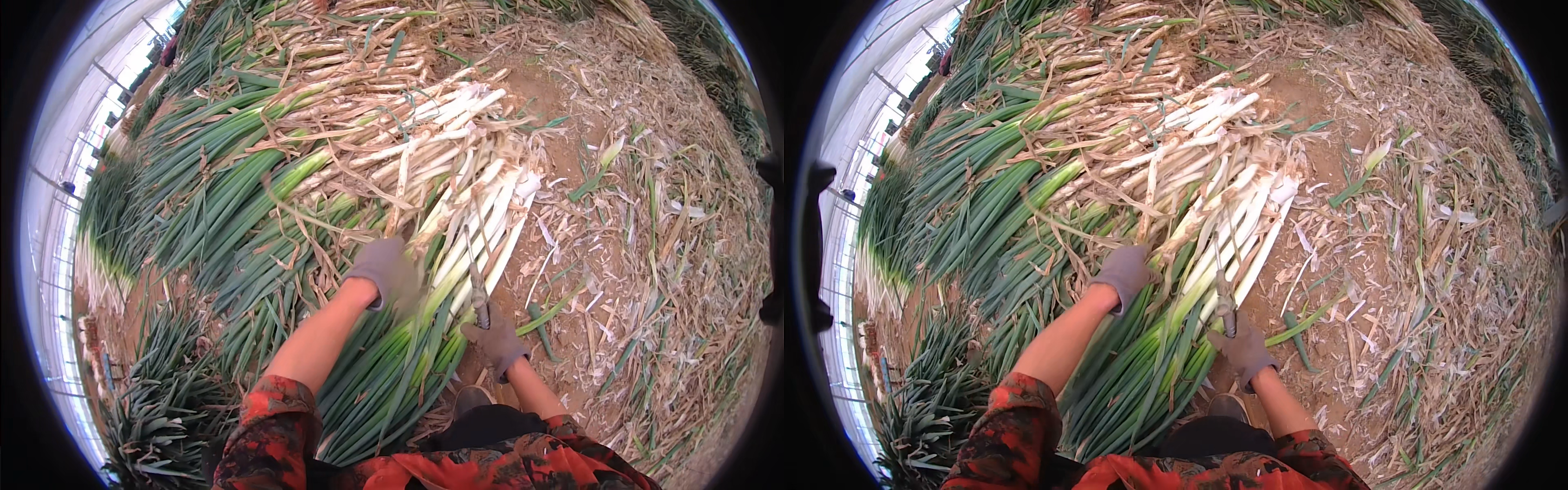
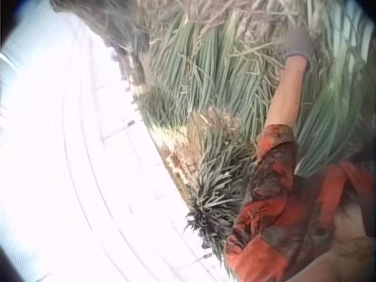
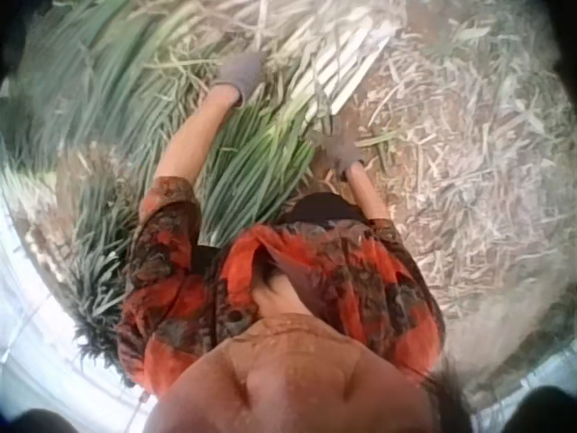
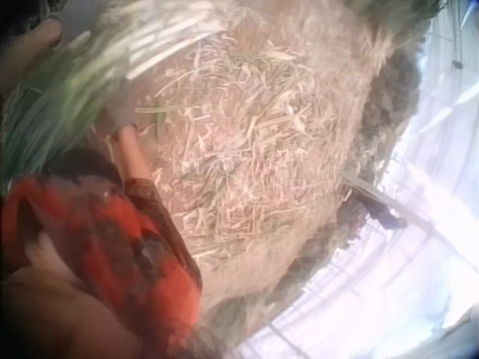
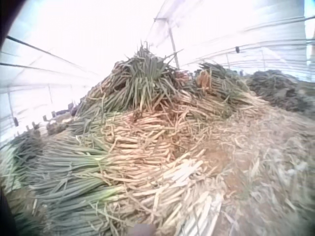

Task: The person kneels on the ground and uses a knife to trim the white ends of harvested onions. They repeatedly pick up onions, cut the ends, and place the trimmed pieces into a pile.

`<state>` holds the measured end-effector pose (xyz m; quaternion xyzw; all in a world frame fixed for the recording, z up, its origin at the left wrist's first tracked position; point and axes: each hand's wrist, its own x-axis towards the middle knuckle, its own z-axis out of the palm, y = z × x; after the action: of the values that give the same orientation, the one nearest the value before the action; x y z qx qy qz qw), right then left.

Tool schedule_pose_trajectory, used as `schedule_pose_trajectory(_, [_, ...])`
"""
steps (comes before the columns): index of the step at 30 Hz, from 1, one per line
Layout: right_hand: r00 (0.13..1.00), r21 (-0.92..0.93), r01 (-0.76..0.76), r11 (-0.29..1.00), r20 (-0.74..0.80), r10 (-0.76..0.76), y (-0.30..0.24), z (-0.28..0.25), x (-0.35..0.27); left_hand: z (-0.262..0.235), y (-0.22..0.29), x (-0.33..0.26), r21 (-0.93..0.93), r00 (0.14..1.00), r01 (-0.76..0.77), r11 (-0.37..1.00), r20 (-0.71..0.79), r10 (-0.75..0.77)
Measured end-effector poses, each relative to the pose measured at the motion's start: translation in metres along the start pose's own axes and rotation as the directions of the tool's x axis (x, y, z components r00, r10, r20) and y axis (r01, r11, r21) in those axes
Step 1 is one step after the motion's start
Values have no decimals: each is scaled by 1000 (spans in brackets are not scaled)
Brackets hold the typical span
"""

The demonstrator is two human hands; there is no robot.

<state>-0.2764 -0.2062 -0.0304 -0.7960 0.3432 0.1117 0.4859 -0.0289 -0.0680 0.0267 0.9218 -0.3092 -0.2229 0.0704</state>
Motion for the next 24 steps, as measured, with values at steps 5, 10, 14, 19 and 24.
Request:
schedule_pose_trajectory(5, [945,-28,67,997,323,-55,-10,18,-50,66,-41,-39,-321,964,114,940,-192,-182])
schedule_pose_trajectory(10, [963,-59,98,993,258,-80,-3,18,-27,65,-37,-44,-561,939,139,816,-188,-289])
schedule_pose_trajectory(14, [891,-50,77,996,452,-46,-21,18,-56,53,-33,-53,-466,926,216,858,-182,-332])
schedule_pose_trajectory(19, [940,-25,18,1000,341,-8,-16,19,-34,93,-51,-50,-469,867,171,866,-345,-358])
schedule_pose_trajectory(24, [997,-15,37,999,62,-36,-9,-14,66,93,-22,-47,-607,882,183,774,-246,-401])
